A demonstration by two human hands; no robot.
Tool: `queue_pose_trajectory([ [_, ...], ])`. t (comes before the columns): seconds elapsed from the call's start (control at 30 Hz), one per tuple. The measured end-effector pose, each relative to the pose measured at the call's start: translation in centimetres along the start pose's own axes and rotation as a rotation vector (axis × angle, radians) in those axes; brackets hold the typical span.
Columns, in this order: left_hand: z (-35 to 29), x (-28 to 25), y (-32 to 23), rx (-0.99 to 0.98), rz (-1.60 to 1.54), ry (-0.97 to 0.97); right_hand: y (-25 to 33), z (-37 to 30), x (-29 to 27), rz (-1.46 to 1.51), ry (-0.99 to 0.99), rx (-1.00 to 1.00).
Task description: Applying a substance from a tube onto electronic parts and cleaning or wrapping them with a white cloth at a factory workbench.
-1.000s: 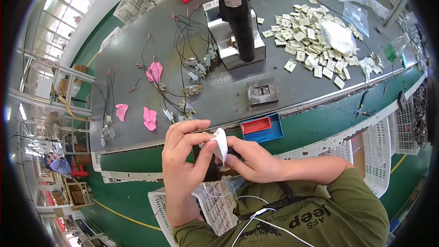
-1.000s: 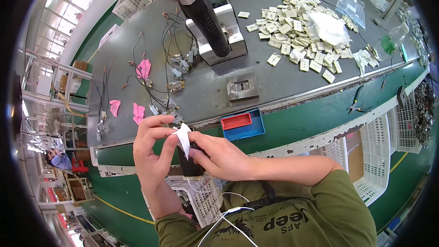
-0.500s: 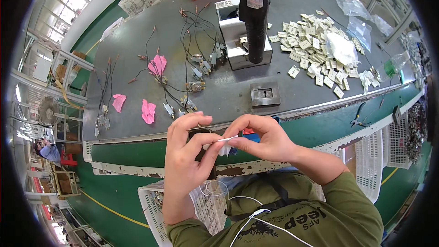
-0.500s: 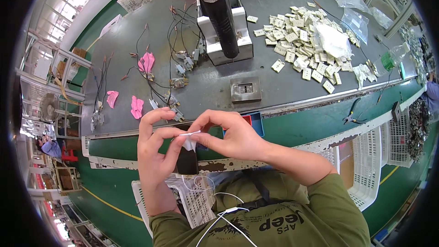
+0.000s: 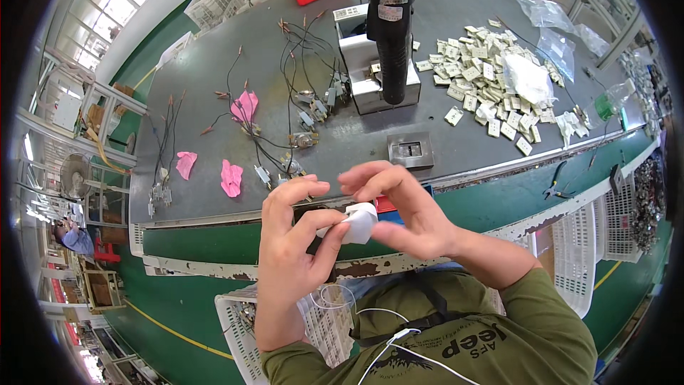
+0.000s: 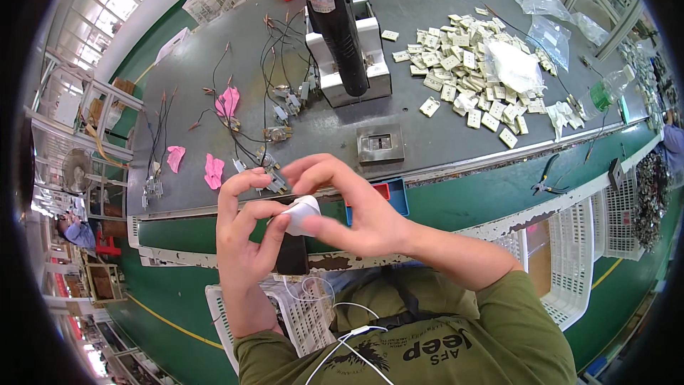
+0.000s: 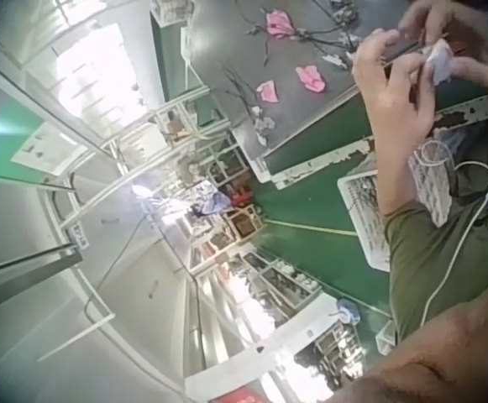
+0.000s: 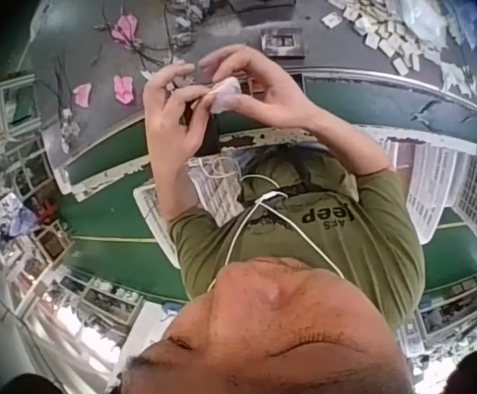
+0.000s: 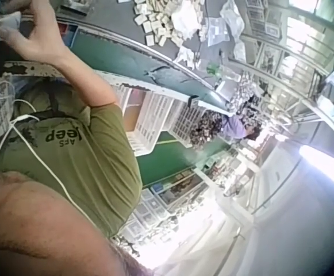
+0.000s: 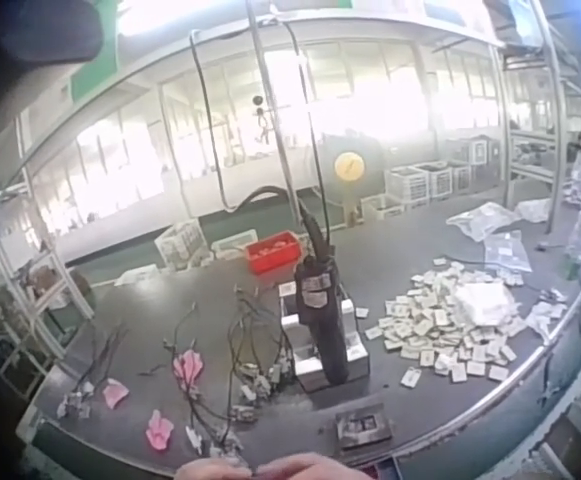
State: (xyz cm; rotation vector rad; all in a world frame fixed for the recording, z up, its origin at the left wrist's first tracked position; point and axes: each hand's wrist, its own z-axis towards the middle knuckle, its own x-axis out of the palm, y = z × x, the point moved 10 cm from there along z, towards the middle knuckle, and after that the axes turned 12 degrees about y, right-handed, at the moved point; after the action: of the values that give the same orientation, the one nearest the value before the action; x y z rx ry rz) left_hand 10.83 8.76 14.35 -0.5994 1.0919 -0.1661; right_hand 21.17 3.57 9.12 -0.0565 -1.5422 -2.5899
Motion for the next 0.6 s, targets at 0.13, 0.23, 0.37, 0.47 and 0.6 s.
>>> queue_pose_trajectory([
  [0.13, -0.2, -0.6, -0.2, 0.004, -0.040, -0.033, -2.3, 0.0, 0.6, 0.033, 0.094, 0.292],
  [0.23, -0.5, -1.6, -0.2, 0.000, -0.043, -0.054, -3.5, -0.7, 0.4, 0.125, 0.062, 0.325],
  [0.37, -0.5, -1.6, 0.4, -0.008, -0.103, -0.049, -3.3, -1.2, -0.6, 0.082, 0.107, 0.250],
  [0.47, -0.2, -1.1, 0.3, -0.011, -0.127, -0.011, -0.3, 0.2, -1.7, -0.006, 0.055, 0.004],
  [0.6, -0.1, -1.4, 0.0, 0.020, -0.172, -0.064, 1.0, 2.5, 1.4, 0.043, 0.172, -0.107],
])
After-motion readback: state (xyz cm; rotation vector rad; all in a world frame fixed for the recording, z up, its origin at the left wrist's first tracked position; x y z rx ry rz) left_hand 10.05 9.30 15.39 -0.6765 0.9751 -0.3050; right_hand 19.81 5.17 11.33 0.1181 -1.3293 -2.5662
